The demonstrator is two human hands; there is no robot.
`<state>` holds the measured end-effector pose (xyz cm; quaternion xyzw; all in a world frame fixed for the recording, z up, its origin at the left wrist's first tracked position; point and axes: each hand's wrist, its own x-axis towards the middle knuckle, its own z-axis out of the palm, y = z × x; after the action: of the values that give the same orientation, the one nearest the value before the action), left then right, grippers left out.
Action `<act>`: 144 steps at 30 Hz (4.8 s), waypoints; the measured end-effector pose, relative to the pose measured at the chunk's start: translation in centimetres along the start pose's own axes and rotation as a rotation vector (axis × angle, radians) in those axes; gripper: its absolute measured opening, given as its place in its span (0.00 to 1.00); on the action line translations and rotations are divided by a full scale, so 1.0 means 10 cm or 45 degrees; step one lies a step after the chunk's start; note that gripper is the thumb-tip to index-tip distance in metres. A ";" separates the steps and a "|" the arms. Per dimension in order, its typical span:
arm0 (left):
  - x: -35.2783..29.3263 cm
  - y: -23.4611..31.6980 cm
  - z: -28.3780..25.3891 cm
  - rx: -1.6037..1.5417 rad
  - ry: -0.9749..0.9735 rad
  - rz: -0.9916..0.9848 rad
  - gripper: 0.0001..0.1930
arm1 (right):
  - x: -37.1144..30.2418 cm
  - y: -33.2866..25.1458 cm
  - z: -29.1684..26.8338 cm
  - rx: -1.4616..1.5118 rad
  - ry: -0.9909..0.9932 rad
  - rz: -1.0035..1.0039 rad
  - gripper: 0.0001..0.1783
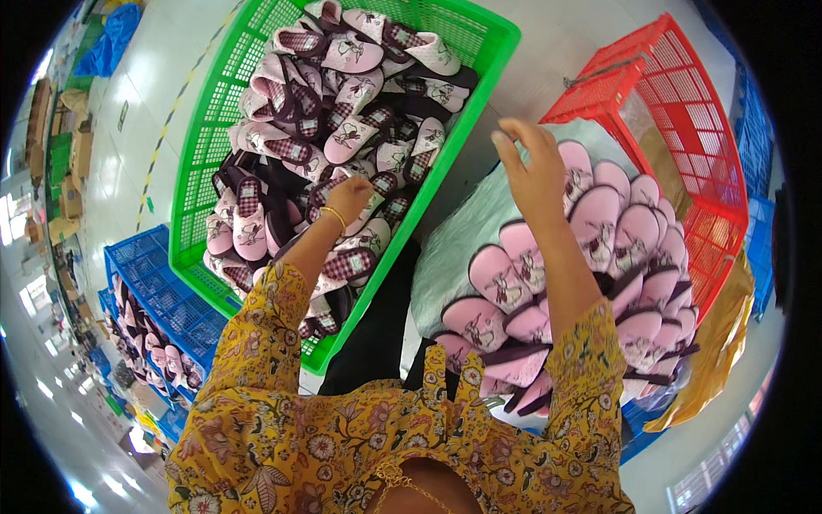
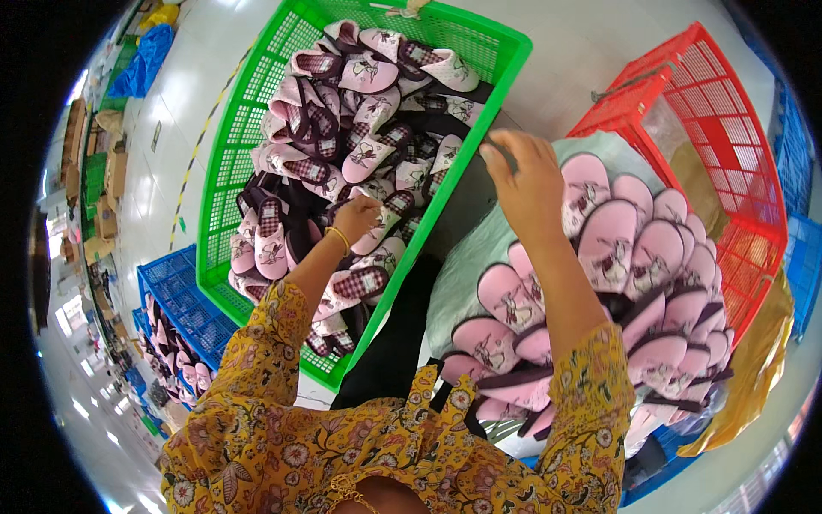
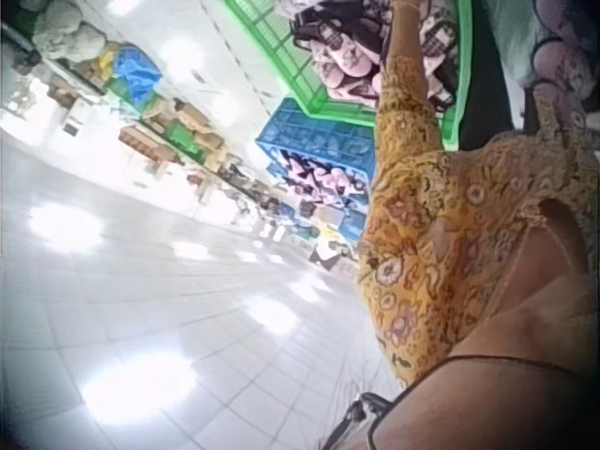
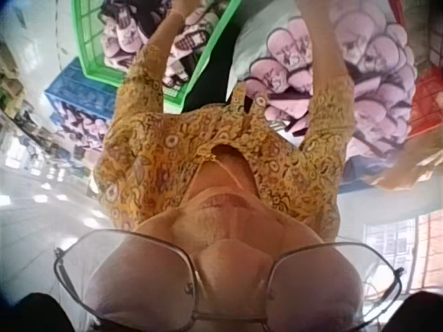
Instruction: The person repeatedly picks up pairs of pink and brown slippers from a green basket and places them onto a white sack on the floor. The person handles the slippers one pair at a time, transferring them from the basket to the sack throughout the clip.
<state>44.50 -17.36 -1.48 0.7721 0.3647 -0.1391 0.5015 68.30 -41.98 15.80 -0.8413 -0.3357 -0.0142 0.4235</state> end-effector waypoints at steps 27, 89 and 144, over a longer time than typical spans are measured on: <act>2.41 -1.15 2.08 -0.419 -0.190 -0.105 0.16 | 1.00 1.02 1.76 -0.563 -0.607 -0.235 0.13; 3.93 1.28 0.49 0.440 0.100 0.161 0.17 | 0.92 1.10 1.70 -0.488 -0.408 -0.184 0.16; 2.12 0.80 -1.30 -1.705 0.846 -0.331 0.08 | 0.95 1.05 1.71 -0.605 -0.484 -0.218 0.12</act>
<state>62.85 1.20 -2.43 0.2547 0.5913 0.2939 0.7065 77.25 -28.79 0.35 -0.8729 -0.4657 0.0295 0.1420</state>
